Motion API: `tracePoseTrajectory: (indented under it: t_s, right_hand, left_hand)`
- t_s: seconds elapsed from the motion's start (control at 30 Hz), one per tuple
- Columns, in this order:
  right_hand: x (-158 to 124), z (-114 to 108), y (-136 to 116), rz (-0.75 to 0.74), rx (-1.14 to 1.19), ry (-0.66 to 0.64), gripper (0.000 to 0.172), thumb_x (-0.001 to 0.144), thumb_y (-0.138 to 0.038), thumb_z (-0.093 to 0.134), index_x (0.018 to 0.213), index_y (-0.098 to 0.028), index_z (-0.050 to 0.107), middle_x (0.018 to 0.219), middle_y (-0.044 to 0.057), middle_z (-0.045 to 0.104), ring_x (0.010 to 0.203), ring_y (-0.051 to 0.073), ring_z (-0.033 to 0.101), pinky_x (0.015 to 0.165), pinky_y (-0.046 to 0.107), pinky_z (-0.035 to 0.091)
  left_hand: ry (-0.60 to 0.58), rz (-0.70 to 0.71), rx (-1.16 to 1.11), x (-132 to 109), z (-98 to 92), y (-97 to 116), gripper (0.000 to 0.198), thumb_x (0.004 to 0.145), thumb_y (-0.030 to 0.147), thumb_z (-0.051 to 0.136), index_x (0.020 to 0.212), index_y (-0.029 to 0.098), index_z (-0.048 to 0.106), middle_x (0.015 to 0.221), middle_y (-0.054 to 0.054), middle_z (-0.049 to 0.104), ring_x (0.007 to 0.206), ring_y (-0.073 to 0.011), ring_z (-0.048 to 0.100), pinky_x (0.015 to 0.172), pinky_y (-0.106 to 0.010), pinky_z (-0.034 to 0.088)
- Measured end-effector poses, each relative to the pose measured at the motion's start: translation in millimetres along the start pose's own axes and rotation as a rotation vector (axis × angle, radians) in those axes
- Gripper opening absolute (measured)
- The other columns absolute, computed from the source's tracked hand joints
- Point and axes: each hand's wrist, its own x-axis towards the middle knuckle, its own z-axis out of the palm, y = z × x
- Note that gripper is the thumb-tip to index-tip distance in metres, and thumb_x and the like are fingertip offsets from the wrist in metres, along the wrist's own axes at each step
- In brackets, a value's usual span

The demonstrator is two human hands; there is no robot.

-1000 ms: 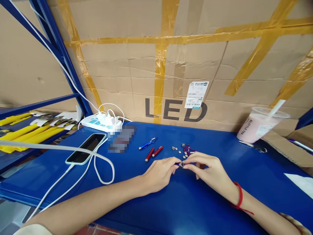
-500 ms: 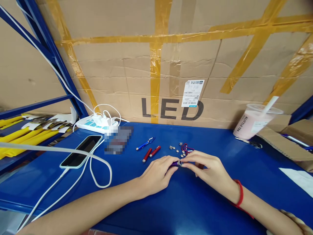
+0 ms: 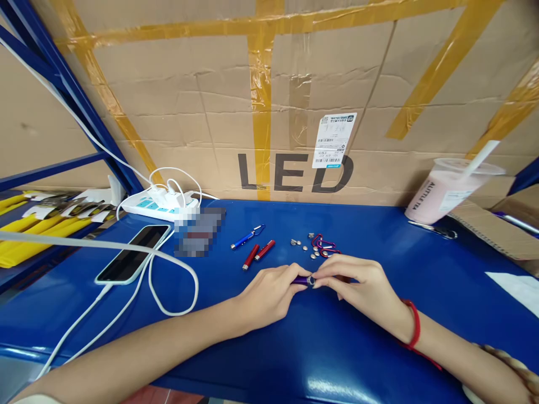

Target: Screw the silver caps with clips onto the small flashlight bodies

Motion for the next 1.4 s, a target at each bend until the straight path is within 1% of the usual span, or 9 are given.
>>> tracePoseTrajectory:
  t_s: [0.13, 0.27, 0.47, 0.57, 0.7, 0.93, 1.1, 1.2, 1.4]
  right_hand:
    - [-1.6, 2.1, -1.1, 0.035, -0.018, -0.005, 0.013, 0.079, -0.020, 0.063, 0.068, -0.018, 0.070, 0.068, 0.002, 0.068, 0.049, 0.008, 0.057, 0.045, 0.018, 0.045]
    - [-3.3, 7.6, -3.6, 0.159, -0.035, 0.005, 0.016, 0.077, -0.026, 0.065, 0.063, -0.018, 0.068, 0.061, 0.001, 0.065, 0.043, 0.008, 0.050, 0.041, 0.020, 0.039]
    - [-3.0, 14.5, -10.3, 0.642, 0.242, -0.080, 0.030, 0.065, -0.044, 0.071, 0.063, -0.014, 0.064, 0.037, -0.004, 0.049, 0.028, 0.007, 0.040, 0.030, 0.019, 0.031]
    - [-1.4, 15.6, -12.6, 0.780, 0.386, -0.098, 0.034, 0.059, -0.044, 0.074, 0.061, -0.013, 0.061, 0.045, -0.002, 0.056, 0.027, 0.005, 0.040, 0.028, 0.017, 0.028]
    - [0.7, 14.6, -13.1, 0.837, 0.483, -0.116, 0.037, 0.056, -0.045, 0.075, 0.060, -0.013, 0.058, 0.056, 0.001, 0.063, 0.028, 0.003, 0.040, 0.027, 0.016, 0.029]
    - [-0.6, 12.7, -8.7, 0.671, 0.342, -0.156, 0.032, 0.071, -0.043, 0.066, 0.064, -0.015, 0.054, 0.055, 0.000, 0.061, 0.033, 0.005, 0.045, 0.033, 0.017, 0.035]
    - [-6.8, 8.4, -9.7, 0.249, -0.111, -0.127, 0.020, 0.085, -0.033, 0.054, 0.072, -0.018, 0.058, 0.058, -0.001, 0.061, 0.042, 0.007, 0.049, 0.044, 0.018, 0.039]
    - [-10.2, 6.0, -11.5, 0.062, -0.250, -0.142, 0.017, 0.089, -0.027, 0.049, 0.075, -0.019, 0.054, 0.057, -0.004, 0.060, 0.041, 0.006, 0.048, 0.044, 0.018, 0.037]
    - [-7.4, 4.3, -10.5, 0.026, -0.299, -0.197, 0.018, 0.092, -0.028, 0.043, 0.077, -0.019, 0.048, 0.052, -0.006, 0.055, 0.037, 0.006, 0.046, 0.041, 0.018, 0.033]
  left_hand:
    - [-0.010, 0.031, 0.008, -2.1, 1.8, -2.7, 0.010, 0.092, 0.016, 0.040, 0.099, 0.019, 0.045, 0.099, -0.004, 0.066, 0.088, -0.0171, 0.064, 0.072, -0.024, 0.049]
    - [0.045, 0.130, 0.064, -3.5, 3.7, -4.4, 0.008, 0.092, 0.016, 0.038, 0.087, 0.018, 0.043, 0.090, -0.006, 0.066, 0.078, -0.0171, 0.065, 0.065, -0.023, 0.048]
    - [0.158, 0.274, 0.241, -3.1, 7.7, -6.9, 0.017, 0.093, 0.014, 0.032, 0.091, 0.014, 0.049, 0.072, -0.005, 0.062, 0.062, -0.0160, 0.058, 0.056, -0.024, 0.044]
    - [0.161, 0.264, 0.286, -4.0, 8.9, -7.5, 0.020, 0.093, 0.013, 0.032, 0.098, 0.013, 0.051, 0.075, -0.006, 0.063, 0.065, -0.0162, 0.058, 0.059, -0.025, 0.045]
    - [0.116, 0.200, 0.256, -3.5, 8.1, -5.4, 0.019, 0.093, 0.015, 0.035, 0.105, 0.016, 0.050, 0.084, -0.004, 0.065, 0.073, -0.0165, 0.060, 0.065, -0.026, 0.047]
    - [0.096, 0.123, 0.193, -0.4, 5.6, -0.7, 0.016, 0.092, 0.016, 0.036, 0.102, 0.016, 0.049, 0.092, -0.005, 0.065, 0.081, -0.0173, 0.062, 0.069, -0.027, 0.047]
    - [0.085, 0.077, 0.180, 0.1, 4.0, 1.0, 0.013, 0.091, 0.016, 0.039, 0.095, 0.018, 0.050, 0.087, -0.003, 0.065, 0.076, -0.0164, 0.062, 0.065, -0.026, 0.045]
    - [0.082, 0.095, 0.202, -0.4, 3.2, 1.6, 0.013, 0.091, 0.017, 0.038, 0.096, 0.018, 0.050, 0.087, -0.003, 0.066, 0.075, -0.0163, 0.061, 0.065, -0.026, 0.044]
    - [0.069, 0.117, 0.240, -0.8, 2.6, 2.1, 0.014, 0.092, 0.018, 0.035, 0.095, 0.017, 0.049, 0.084, -0.003, 0.065, 0.071, -0.0158, 0.060, 0.061, -0.025, 0.043]
